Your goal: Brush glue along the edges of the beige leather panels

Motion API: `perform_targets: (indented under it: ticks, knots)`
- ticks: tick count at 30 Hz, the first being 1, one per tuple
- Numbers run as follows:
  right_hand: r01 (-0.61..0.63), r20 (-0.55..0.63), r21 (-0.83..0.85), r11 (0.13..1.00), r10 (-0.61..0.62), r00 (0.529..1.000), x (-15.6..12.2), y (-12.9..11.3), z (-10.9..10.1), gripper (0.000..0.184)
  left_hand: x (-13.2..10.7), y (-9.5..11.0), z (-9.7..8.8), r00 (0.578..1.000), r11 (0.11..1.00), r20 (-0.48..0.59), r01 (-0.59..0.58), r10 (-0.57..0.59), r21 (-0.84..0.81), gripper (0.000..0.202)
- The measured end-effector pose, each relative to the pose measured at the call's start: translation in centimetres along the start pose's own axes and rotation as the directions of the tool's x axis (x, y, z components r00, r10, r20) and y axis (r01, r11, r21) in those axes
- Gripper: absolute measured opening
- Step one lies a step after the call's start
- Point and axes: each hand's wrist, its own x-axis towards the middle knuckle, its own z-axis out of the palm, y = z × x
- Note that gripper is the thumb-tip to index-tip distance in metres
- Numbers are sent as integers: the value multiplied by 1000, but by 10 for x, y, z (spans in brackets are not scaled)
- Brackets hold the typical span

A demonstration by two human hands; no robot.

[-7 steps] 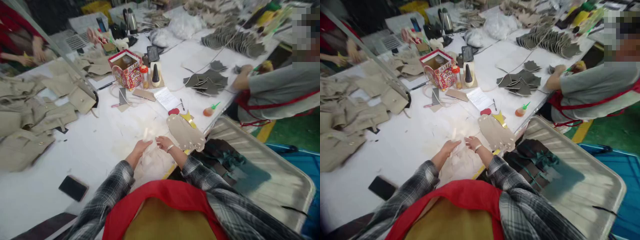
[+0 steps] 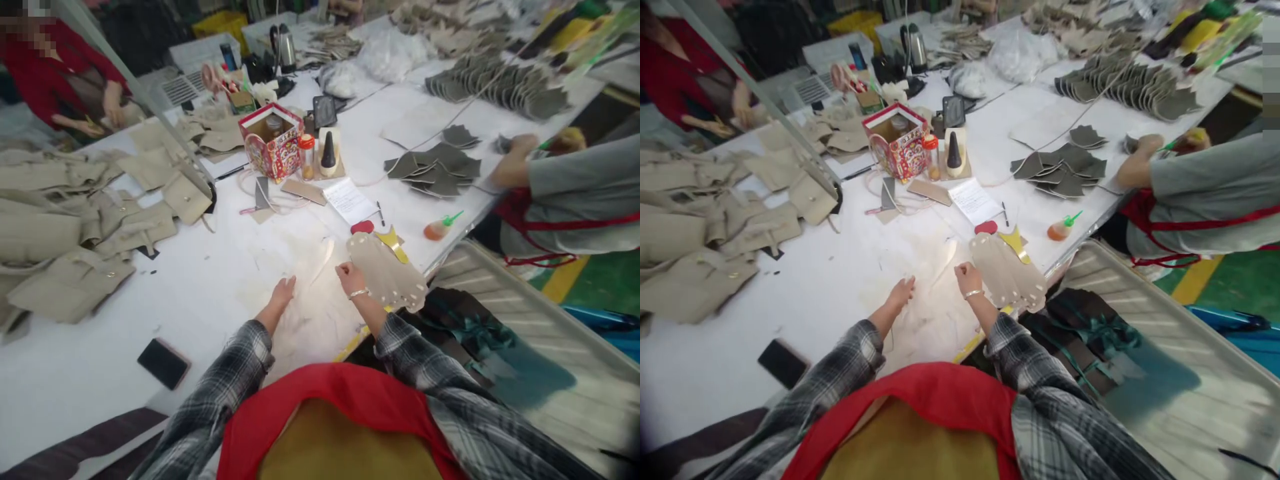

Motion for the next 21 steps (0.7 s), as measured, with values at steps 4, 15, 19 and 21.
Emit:
perform_targets:
  ticks: [4,15,19,21]
  knots:
    - [72,166,-114,991,-53,985,-15,-7,15,24,-6,4,-6,998,995,68,3,4,-104,41]
    - [119,139,-154,981,-98,985,-4,-14,17,31,-28,4,-8,955,1000,295,-18,15,8,30]
    - [195,285,-291,937,-110,952,-13,-11,27,33,-30,5,7,965,984,241,-136,105,114,21]
    - [221,391,-305,926,-89,916,-18,-9,39,29,-33,9,22,949,961,255,-227,183,155,26]
